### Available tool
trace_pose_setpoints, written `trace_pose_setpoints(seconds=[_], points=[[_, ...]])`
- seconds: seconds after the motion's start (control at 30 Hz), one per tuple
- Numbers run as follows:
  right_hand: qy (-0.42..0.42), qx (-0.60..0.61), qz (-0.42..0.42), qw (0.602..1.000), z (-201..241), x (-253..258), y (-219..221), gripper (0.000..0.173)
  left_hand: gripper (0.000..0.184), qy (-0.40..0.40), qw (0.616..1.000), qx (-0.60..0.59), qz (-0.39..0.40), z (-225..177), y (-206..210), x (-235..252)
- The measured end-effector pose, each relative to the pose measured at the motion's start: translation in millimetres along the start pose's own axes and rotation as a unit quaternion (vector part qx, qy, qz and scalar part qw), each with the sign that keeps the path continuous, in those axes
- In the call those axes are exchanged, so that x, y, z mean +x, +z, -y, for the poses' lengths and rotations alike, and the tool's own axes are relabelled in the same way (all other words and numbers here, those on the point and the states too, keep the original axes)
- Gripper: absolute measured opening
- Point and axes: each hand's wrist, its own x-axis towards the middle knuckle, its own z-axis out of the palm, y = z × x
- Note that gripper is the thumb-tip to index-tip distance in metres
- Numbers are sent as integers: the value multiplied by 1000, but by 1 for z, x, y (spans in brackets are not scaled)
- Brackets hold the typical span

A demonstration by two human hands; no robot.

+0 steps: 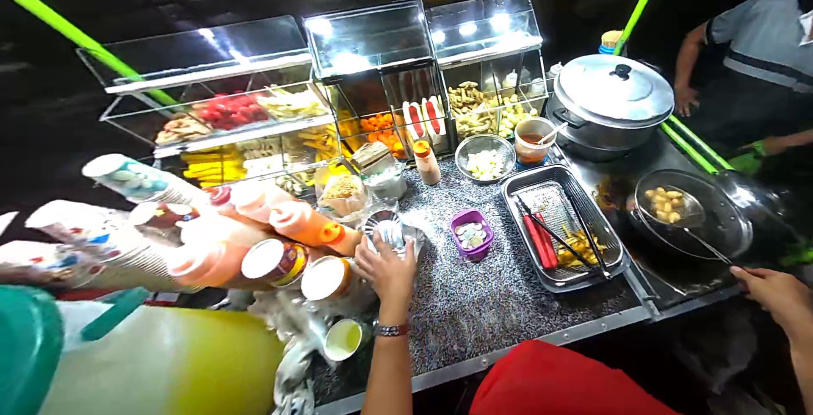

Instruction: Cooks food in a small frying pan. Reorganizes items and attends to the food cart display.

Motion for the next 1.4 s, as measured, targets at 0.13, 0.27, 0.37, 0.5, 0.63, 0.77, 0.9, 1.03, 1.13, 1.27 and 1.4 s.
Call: trace_pose_setpoints(seconds=[0.13,0.27,0.37,0.5,0.63,0.77,0.9,1.03,1.13,1.27,1.4], points=[[10,-10,7,1000,6,-3,3,44,92,-23,997,18,74,16,-3,18],[18,-20,-11,1000,13,-11,4,44,88,-42,991,19,126,13,-18,26],[17,-53,7,998,20,-9,8,45,99,-37,985,38,164,14,-18,33],[17,-119,25,992,42,-10,9,49,117,-68,970,71,222,12,-8,42],[-18,-230,17,973,80,-24,6,62,113,-104,960,53,253,10,-18,50],[-155,-212,4,965,146,-64,21,57,111,-102,958,-26,267,23,-32,58],[-323,-155,89,929,217,-104,75,49,108,-100,964,-98,226,35,-39,59],[-430,-95,233,867,289,-163,157,44,109,-107,955,-167,221,42,-48,61],[-482,-68,325,811,329,-207,218,43,109,-91,955,-161,231,45,-41,60],[-433,9,440,787,370,-260,268,48,107,-93,959,-124,238,38,-29,51],[-288,103,538,786,385,-291,299,59,113,-108,961,-81,243,28,-13,37]])
